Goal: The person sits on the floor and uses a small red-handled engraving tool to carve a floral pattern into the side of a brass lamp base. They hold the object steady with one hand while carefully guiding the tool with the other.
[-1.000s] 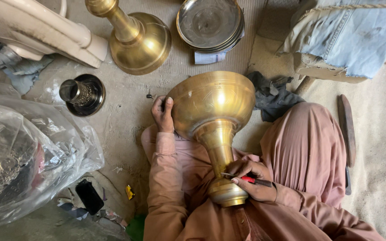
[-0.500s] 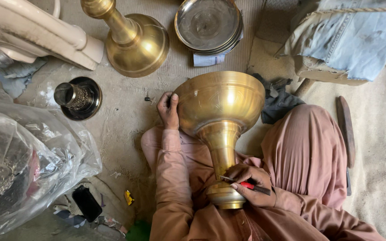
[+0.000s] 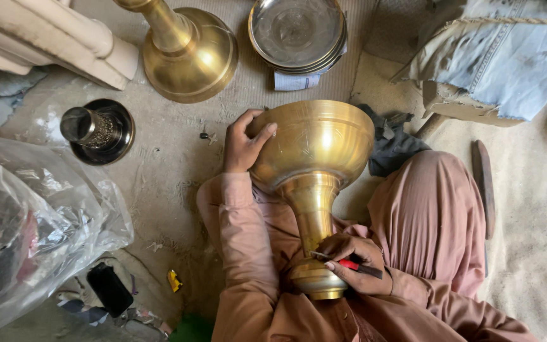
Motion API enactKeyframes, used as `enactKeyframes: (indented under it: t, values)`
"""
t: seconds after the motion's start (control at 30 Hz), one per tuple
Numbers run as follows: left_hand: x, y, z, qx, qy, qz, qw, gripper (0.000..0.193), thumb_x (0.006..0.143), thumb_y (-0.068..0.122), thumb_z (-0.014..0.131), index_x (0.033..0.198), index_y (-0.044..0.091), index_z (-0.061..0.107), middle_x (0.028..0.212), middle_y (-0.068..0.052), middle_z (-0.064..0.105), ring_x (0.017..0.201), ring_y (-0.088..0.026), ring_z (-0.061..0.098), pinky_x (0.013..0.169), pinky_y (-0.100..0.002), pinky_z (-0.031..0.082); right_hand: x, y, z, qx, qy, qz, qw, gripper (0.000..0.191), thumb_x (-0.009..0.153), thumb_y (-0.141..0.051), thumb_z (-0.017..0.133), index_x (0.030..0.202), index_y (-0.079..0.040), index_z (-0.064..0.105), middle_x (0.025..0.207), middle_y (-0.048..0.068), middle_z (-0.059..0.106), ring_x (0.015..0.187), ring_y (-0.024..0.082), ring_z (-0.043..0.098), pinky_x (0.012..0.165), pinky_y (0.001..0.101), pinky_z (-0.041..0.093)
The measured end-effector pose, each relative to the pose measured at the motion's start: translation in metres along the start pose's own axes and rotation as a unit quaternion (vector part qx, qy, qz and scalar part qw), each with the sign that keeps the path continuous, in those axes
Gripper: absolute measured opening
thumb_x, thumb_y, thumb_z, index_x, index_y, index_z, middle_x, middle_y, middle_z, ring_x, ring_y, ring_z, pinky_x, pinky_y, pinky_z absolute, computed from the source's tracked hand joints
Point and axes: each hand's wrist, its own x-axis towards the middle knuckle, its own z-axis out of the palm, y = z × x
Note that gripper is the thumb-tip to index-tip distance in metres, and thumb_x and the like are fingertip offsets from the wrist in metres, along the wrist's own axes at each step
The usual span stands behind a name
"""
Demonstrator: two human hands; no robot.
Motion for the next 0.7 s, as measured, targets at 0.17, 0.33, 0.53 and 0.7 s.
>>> enactKeyframes:
  t: [0.17,0.33,0.53,0.7]
  values:
    - [0.009,0.009,0.015,0.048,0.029,0.064,0.996,0.042,0.093,0.035,0.082,0.112,-0.001,0.07,0.09,-0.006,0.074,0.084,-0.01,0.069,0.078,-0.028,0.056,0.026,-0.026,-0.002,-0.073,0.008,-0.03,0.997,0.017,0.091,0.0,0.078,0.096,-0.008,0.064,0.093,0.012,0.077,0.089,0.022,0.076,0.112,0.0465,0.049]
    - [-0.006,0.009,0.012,0.027,0.034,0.037,0.998,0.045,0.094,0.037,0.083,0.112,-0.002,0.069,0.083,-0.007,0.073,0.08,-0.011,0.068,0.076,-0.028,0.056,0.062,-0.083,0.0,-0.077,-0.08,-0.161,0.981,0.05,0.098,-0.002,0.071,0.14,-0.009,0.045,0.09,0.007,0.074,0.081,0.021,0.077,0.086,0.0383,0.065]
    - [-0.01,0.007,0.005,0.014,0.017,0.031,0.999,0.047,0.094,0.039,0.083,0.113,-0.002,0.069,0.084,-0.007,0.073,0.079,-0.012,0.069,0.076,-0.029,0.056,0.115,-0.126,0.004,-0.019,-0.213,-0.281,0.935,0.069,0.113,0.002,0.059,0.167,-0.011,0.019,0.1,0.017,0.075,0.093,0.036,0.081,0.084,0.0485,0.067]
    - [-0.013,0.007,0.002,0.044,0.017,0.089,0.995,0.047,0.097,0.036,0.085,0.116,-0.003,0.068,0.094,-0.011,0.071,0.087,-0.017,0.065,0.083,-0.032,0.056,0.135,-0.121,0.02,0.069,-0.266,-0.252,0.928,0.058,0.117,-0.012,0.049,0.17,-0.011,0.025,0.103,0.023,0.075,0.096,0.042,0.081,0.085,0.055,0.068]
